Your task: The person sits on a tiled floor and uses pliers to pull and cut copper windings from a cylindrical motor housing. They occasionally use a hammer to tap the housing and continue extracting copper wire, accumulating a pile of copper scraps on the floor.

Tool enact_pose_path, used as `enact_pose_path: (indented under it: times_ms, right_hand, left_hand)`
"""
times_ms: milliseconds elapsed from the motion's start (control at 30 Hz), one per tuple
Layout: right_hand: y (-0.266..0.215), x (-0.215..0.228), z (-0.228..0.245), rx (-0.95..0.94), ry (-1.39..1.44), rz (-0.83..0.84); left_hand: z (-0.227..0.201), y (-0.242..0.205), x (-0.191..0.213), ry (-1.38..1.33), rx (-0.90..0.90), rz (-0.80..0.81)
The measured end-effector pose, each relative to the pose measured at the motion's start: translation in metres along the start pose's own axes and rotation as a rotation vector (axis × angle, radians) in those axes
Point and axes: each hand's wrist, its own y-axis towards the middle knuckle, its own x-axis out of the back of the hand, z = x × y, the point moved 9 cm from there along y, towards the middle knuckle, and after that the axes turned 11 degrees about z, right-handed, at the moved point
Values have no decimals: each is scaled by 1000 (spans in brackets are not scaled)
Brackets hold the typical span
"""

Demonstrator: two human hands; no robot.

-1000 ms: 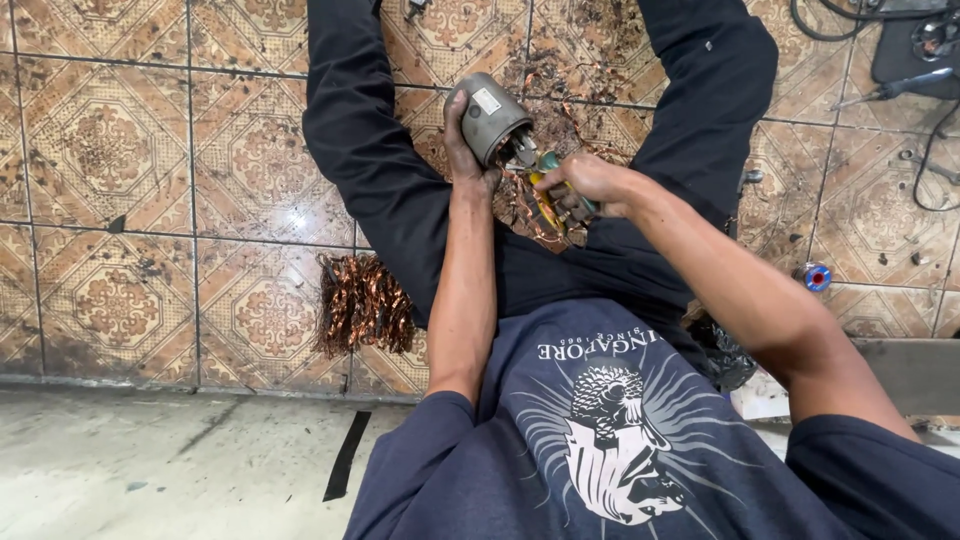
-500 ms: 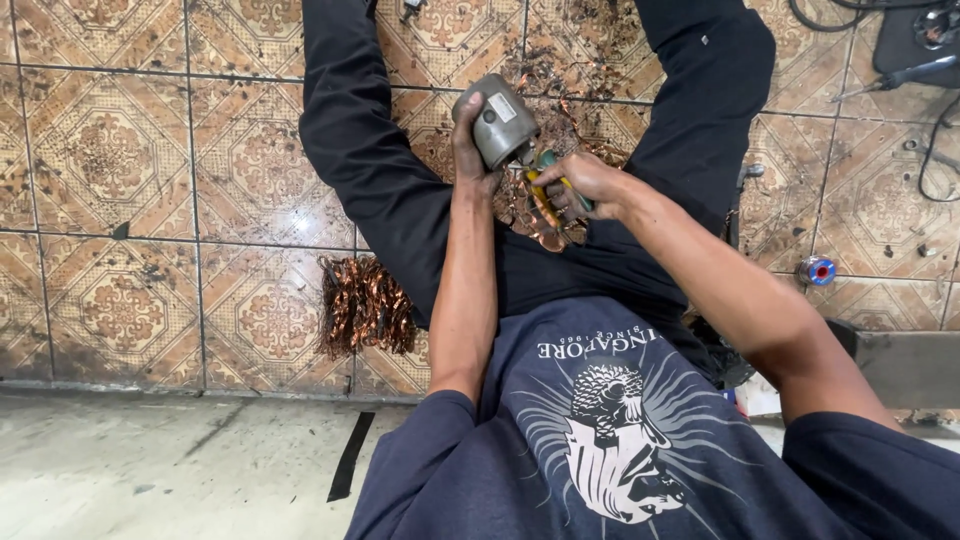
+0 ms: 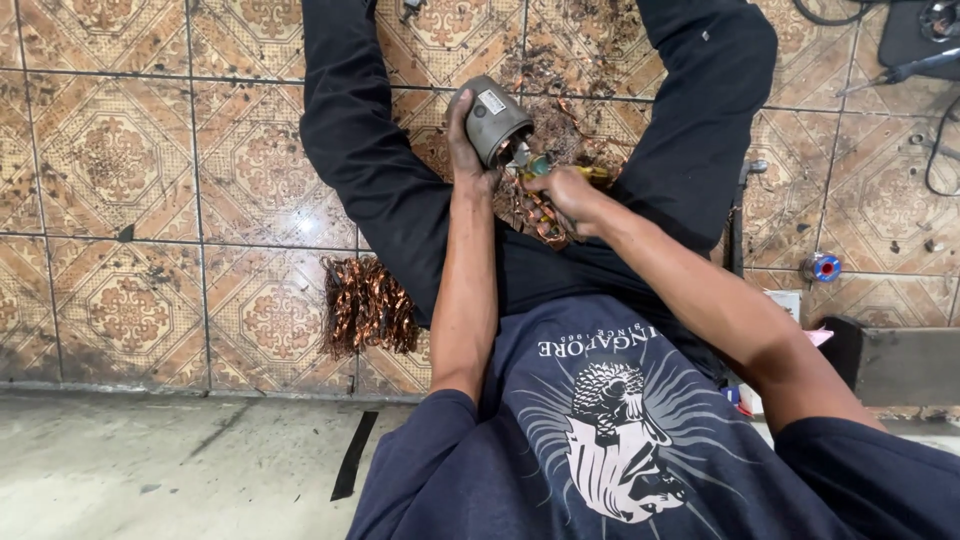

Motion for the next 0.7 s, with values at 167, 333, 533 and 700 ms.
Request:
enact_pose_path:
  times_ms: [167, 333, 533, 700]
  right_hand:
    - [-7, -6, 5, 4, -307, -90]
    - [-26, -17, 18, -41, -437, -65]
    - [-10, -9, 20, 33, -718, -151]
    - [0, -6, 23, 133, -917, -144]
  left_hand:
    - [-9, -12, 2, 227, -20, -286]
    - [-16, -4, 4, 399, -132, -207]
    - [-16, -5, 12, 401, -52, -318]
    - [-7, 22, 25, 246, -105, -128]
